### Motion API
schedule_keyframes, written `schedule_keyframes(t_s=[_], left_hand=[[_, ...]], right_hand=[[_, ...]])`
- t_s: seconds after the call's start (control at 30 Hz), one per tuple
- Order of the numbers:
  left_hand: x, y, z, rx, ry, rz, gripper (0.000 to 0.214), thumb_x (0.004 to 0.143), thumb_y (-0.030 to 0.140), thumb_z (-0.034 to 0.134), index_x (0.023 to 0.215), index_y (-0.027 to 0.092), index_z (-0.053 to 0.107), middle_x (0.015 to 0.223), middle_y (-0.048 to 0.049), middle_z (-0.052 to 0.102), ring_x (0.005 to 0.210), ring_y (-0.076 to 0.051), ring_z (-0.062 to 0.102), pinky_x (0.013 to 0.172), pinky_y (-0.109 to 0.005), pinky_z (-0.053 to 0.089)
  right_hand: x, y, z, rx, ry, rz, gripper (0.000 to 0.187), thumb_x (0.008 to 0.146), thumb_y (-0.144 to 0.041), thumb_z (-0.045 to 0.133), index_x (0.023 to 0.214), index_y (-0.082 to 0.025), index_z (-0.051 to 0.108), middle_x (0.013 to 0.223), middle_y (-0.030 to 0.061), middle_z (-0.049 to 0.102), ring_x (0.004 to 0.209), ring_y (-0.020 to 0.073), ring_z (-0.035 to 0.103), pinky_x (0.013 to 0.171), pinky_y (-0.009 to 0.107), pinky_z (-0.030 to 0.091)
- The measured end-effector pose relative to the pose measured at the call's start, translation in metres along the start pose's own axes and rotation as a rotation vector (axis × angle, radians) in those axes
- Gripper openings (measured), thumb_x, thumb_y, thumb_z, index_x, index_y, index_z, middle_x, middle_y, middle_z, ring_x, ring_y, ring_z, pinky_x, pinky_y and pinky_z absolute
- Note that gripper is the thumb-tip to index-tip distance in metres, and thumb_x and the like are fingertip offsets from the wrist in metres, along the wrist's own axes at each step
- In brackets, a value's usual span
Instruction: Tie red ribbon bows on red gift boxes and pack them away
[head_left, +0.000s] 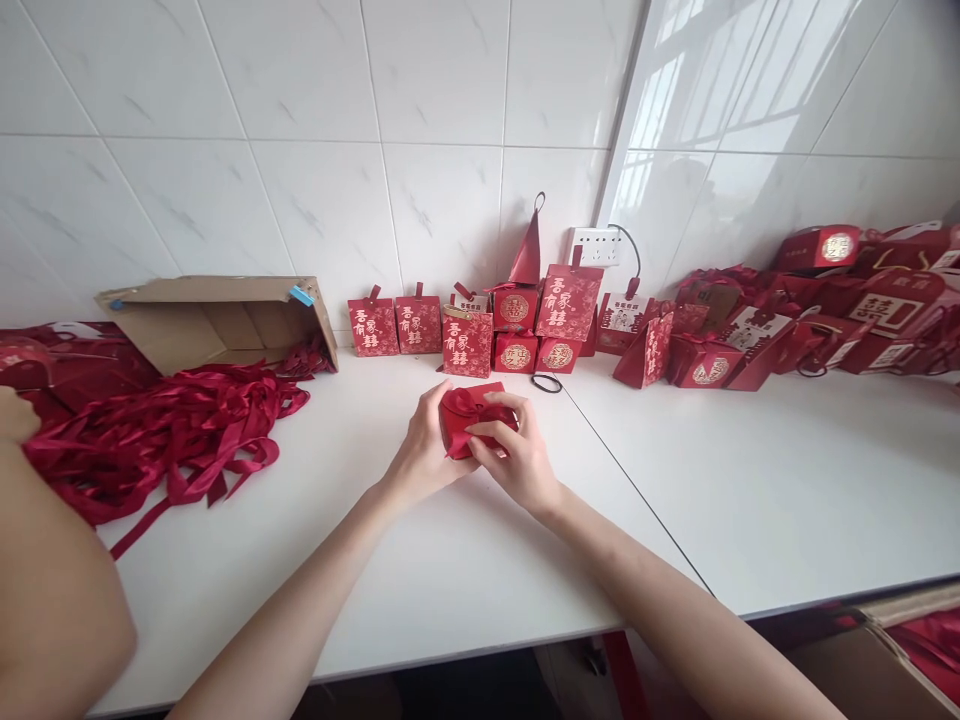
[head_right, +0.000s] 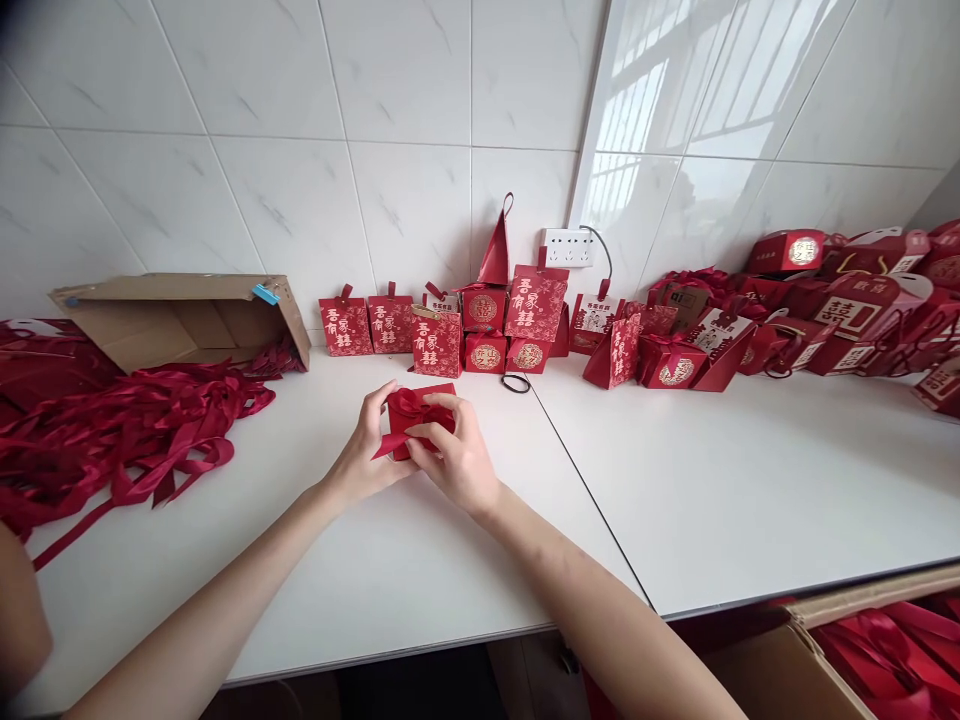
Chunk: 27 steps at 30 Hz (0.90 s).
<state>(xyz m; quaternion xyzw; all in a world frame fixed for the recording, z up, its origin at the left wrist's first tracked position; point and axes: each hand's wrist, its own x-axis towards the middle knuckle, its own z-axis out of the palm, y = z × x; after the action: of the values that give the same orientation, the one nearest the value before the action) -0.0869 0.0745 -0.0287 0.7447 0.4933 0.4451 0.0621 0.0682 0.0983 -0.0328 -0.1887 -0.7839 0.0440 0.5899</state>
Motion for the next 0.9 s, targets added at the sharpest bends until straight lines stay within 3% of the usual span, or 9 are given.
schedule_keyframes(t_s=[0.13, 0.27, 0.37, 0.47, 0.57, 0.7, 0.9], left_hand=[[0.000, -0.005, -0.004, -0.059, -0.003, 0.070, 0.081, 0.068, 0.042, 0.069, 0.133, 0.021, 0.025, 0.128, -0.0157, 0.035, 0.122, -0.030, 0.041, 0.098, -0.047, 0.041], [-0.001, -0.006, -0.010, 0.008, 0.000, 0.221, 0.067, 0.071, 0.036, 0.065, 0.127, 0.020, 0.032, 0.136, -0.0179, 0.027, 0.129, -0.033, 0.034, 0.101, -0.048, 0.039], [0.000, -0.002, -0.016, -0.008, -0.040, 0.268, 0.048, 0.076, 0.036, 0.057, 0.119, 0.019, 0.044, 0.132, -0.0149, 0.039, 0.130, -0.032, 0.032, 0.107, -0.050, 0.032], [0.003, 0.004, -0.021, -0.130, -0.006, 0.160, 0.030, 0.085, 0.034, 0.041, 0.109, 0.020, 0.053, 0.116, -0.0106, 0.054, 0.119, -0.027, 0.046, 0.102, -0.045, 0.039], [0.008, 0.010, -0.023, -0.098, 0.055, 0.030, 0.020, 0.086, 0.028, 0.042, 0.091, 0.021, 0.060, 0.105, -0.0074, 0.056, 0.105, -0.021, 0.055, 0.095, -0.038, 0.045], [0.011, 0.012, -0.023, -0.006, 0.025, 0.056, 0.009, 0.080, 0.023, 0.053, 0.081, 0.020, 0.062, 0.103, -0.0064, 0.056, 0.103, -0.020, 0.056, 0.094, -0.036, 0.046], [0.009, 0.011, -0.022, 0.012, 0.053, 0.048, 0.007, 0.078, 0.019, 0.056, 0.075, 0.019, 0.062, 0.102, -0.0063, 0.057, 0.101, -0.020, 0.058, 0.092, -0.036, 0.048]], right_hand=[[-0.004, 0.000, 0.000, 0.023, -0.042, -0.030, 0.011, 0.087, -0.021, 0.056, 0.095, -0.023, 0.064, 0.115, 0.0103, 0.046, 0.110, 0.0237, 0.051, 0.086, 0.042, 0.054], [-0.007, 0.000, 0.000, 0.037, -0.078, -0.052, 0.009, 0.086, -0.022, 0.057, 0.092, -0.022, 0.064, 0.116, 0.0107, 0.045, 0.113, 0.0248, 0.049, 0.085, 0.041, 0.055], [-0.008, -0.001, 0.000, 0.058, -0.093, -0.051, 0.007, 0.086, -0.023, 0.057, 0.090, -0.022, 0.063, 0.116, 0.0106, 0.045, 0.114, 0.0251, 0.049, 0.083, 0.041, 0.056], [-0.007, -0.001, 0.000, 0.056, -0.101, -0.120, 0.006, 0.085, -0.022, 0.059, 0.089, -0.021, 0.062, 0.115, 0.0103, 0.044, 0.112, 0.0243, 0.050, 0.085, 0.042, 0.055], [-0.006, -0.002, 0.002, 0.045, -0.107, -0.210, 0.006, 0.084, -0.018, 0.059, 0.089, -0.020, 0.062, 0.114, 0.0101, 0.043, 0.111, 0.0242, 0.049, 0.087, 0.041, 0.054], [-0.008, -0.002, 0.003, 0.027, -0.112, -0.219, 0.006, 0.084, -0.018, 0.059, 0.089, -0.019, 0.062, 0.115, 0.0098, 0.042, 0.112, 0.0246, 0.049, 0.089, 0.041, 0.052], [-0.008, -0.003, 0.003, -0.010, -0.118, -0.231, 0.007, 0.085, -0.019, 0.058, 0.090, -0.020, 0.063, 0.113, 0.0093, 0.043, 0.113, 0.0239, 0.047, 0.093, 0.043, 0.048]])
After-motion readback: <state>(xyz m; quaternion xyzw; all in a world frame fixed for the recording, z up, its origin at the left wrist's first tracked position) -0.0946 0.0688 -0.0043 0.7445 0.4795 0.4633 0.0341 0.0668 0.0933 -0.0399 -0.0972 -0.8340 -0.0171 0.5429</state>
